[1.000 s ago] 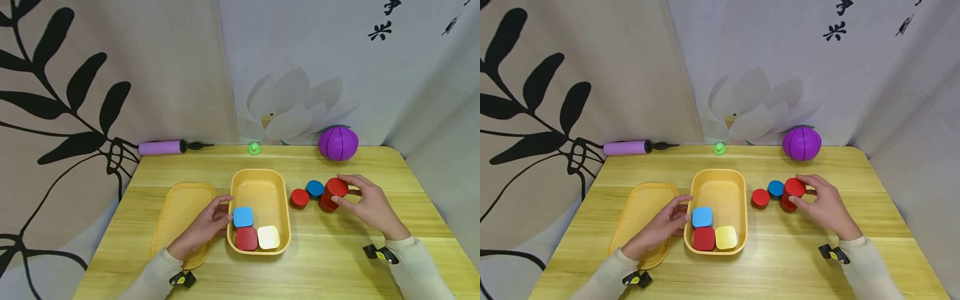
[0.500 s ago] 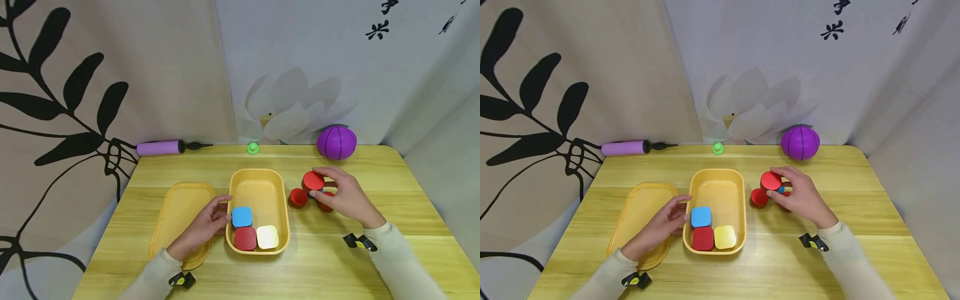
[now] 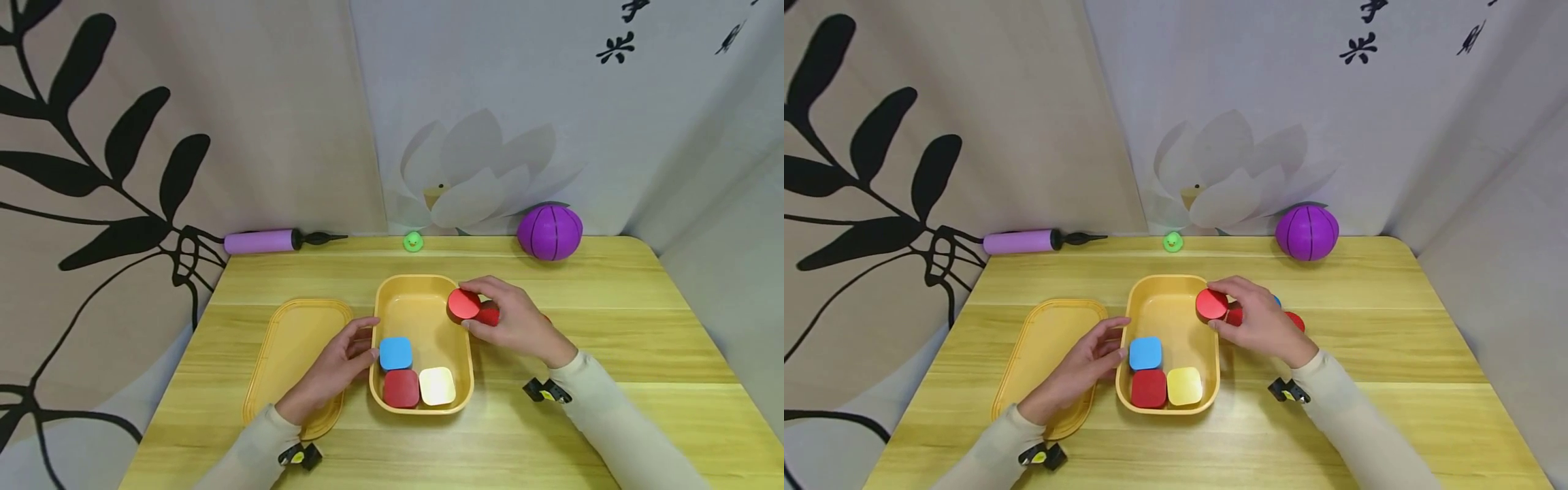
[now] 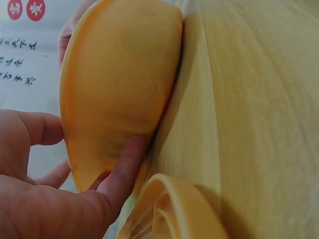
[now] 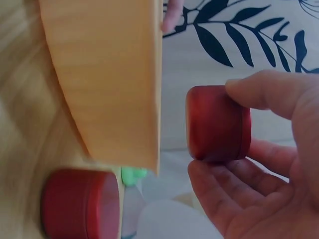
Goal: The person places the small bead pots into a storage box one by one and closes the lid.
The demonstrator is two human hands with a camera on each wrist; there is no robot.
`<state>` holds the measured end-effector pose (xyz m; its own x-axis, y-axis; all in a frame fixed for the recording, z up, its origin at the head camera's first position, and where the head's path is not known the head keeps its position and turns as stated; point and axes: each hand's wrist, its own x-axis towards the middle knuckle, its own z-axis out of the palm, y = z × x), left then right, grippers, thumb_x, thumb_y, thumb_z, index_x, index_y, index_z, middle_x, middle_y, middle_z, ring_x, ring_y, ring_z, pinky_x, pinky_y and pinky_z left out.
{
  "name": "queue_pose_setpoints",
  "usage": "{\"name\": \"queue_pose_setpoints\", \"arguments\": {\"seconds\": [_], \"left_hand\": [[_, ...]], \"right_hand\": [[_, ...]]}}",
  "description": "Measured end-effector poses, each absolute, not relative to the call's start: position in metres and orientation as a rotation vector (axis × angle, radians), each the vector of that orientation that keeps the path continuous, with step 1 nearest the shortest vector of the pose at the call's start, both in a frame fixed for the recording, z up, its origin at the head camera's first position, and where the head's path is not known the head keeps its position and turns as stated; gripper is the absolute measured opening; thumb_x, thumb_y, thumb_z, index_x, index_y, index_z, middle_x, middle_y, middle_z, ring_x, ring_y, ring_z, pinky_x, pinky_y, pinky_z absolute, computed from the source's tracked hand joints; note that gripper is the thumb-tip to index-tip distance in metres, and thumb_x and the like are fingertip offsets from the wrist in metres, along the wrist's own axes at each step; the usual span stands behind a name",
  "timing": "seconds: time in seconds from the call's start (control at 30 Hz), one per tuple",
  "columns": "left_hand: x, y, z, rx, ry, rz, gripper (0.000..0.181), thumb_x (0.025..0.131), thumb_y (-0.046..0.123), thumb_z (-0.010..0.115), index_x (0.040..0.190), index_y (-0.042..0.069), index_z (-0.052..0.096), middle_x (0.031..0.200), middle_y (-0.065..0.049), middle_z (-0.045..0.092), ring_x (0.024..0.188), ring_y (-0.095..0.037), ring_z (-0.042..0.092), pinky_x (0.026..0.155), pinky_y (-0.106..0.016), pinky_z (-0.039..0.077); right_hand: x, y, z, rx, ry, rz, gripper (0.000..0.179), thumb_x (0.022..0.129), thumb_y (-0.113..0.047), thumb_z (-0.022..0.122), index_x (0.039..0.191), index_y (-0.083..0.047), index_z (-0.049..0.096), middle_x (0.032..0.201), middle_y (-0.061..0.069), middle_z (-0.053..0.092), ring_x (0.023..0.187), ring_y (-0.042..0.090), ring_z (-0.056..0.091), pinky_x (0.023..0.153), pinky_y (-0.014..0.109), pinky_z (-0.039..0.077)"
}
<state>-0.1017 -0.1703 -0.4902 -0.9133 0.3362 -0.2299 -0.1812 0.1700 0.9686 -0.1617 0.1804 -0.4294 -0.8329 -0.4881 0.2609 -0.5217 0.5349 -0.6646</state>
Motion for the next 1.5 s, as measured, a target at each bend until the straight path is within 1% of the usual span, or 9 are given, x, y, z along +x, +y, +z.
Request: {"name": "queue_pose_setpoints", "arguments": {"seconds": [0.13,0.23,0.37,0.5,0.67,0.8,1.03,1.33,1.5], "left_hand": [[-0.103,-0.171,-0.49,0.149,2.05,1.786,0.055,0.108,0.021,0.062,0.158,0.028,0.042,0.155,-0.015,0.048,0.139,-0.034,0.055,0.094,-0.041,0.061],[-0.104,-0.172,-0.489,0.157,2.039,1.781,0.055,0.108,0.021,0.062,0.158,0.028,0.042,0.156,-0.015,0.048,0.14,-0.034,0.055,0.095,-0.041,0.061],[-0.104,-0.172,-0.489,0.167,2.024,1.784,0.056,0.108,0.02,0.063,0.159,0.025,0.04,0.157,-0.017,0.047,0.141,-0.034,0.054,0.095,-0.041,0.061],[-0.104,-0.172,-0.489,0.16,2.024,1.781,0.055,0.108,0.02,0.063,0.158,0.027,0.041,0.157,-0.016,0.047,0.14,-0.034,0.055,0.094,-0.04,0.061],[-0.104,-0.173,-0.489,0.148,2.032,1.777,0.055,0.108,0.02,0.063,0.158,0.027,0.042,0.157,-0.016,0.048,0.138,-0.033,0.056,0.093,-0.041,0.061],[-0.104,-0.173,-0.49,0.146,2.031,1.772,0.057,0.108,0.021,0.063,0.16,0.024,0.04,0.157,-0.016,0.047,0.138,-0.033,0.056,0.094,-0.042,0.062],[-0.103,-0.172,-0.488,0.162,2.012,1.792,0.059,0.108,0.018,0.062,0.162,0.019,0.037,0.156,-0.019,0.046,0.135,-0.033,0.058,0.091,-0.042,0.062],[-0.103,-0.172,-0.488,0.162,2.011,1.785,0.06,0.108,0.02,0.063,0.162,0.02,0.037,0.157,-0.019,0.046,0.136,-0.033,0.057,0.092,-0.041,0.061],[-0.105,-0.172,-0.489,0.167,2.013,1.779,0.059,0.108,0.022,0.063,0.162,0.021,0.037,0.156,-0.019,0.047,0.134,-0.032,0.058,0.092,-0.041,0.061]], "right_hand": [[-0.161,0.165,-0.432,0.942,-2.746,1.167,0.059,0.086,-0.016,0.086,0.141,-0.008,0.065,0.137,0.003,0.068,0.11,0.017,0.071,0.09,0.042,0.063],[-0.16,0.155,-0.434,0.983,-2.775,1.15,0.059,0.087,-0.017,0.084,0.142,-0.009,0.065,0.135,0.003,0.068,0.107,0.017,0.069,0.089,0.043,0.063],[-0.158,0.144,-0.439,1.041,-2.83,1.053,0.06,0.087,-0.019,0.081,0.144,-0.011,0.065,0.135,0.002,0.068,0.115,0.02,0.067,0.094,0.045,0.06],[-0.154,0.138,-0.444,1.108,-2.895,0.931,0.06,0.089,-0.02,0.079,0.147,-0.014,0.063,0.14,0.004,0.065,0.127,0.026,0.064,0.104,0.049,0.056],[-0.15,0.131,-0.442,1.201,-2.955,0.871,0.06,0.091,-0.022,0.079,0.147,-0.011,0.063,0.143,0.004,0.064,0.128,0.027,0.062,0.108,0.05,0.054],[-0.149,0.127,-0.442,1.294,-2.969,0.832,0.056,0.09,-0.02,0.079,0.143,-0.009,0.065,0.14,0.003,0.065,0.125,0.023,0.063,0.106,0.047,0.055],[-0.147,0.124,-0.446,1.382,-2.969,0.777,0.048,0.089,-0.02,0.08,0.135,-0.012,0.069,0.132,-0.002,0.069,0.118,0.016,0.065,0.101,0.038,0.057],[-0.144,0.123,-0.45,1.405,-2.911,0.823,0.041,0.091,-0.022,0.081,0.129,-0.01,0.073,0.127,-0.002,0.071,0.106,0.012,0.066,0.09,0.029,0.059],[-0.143,0.123,-0.451,1.373,-2.906,0.86,0.04,0.092,-0.025,0.082,0.128,-0.011,0.073,0.125,-0.001,0.072,0.103,0.012,0.067,0.087,0.029,0.059]]}}
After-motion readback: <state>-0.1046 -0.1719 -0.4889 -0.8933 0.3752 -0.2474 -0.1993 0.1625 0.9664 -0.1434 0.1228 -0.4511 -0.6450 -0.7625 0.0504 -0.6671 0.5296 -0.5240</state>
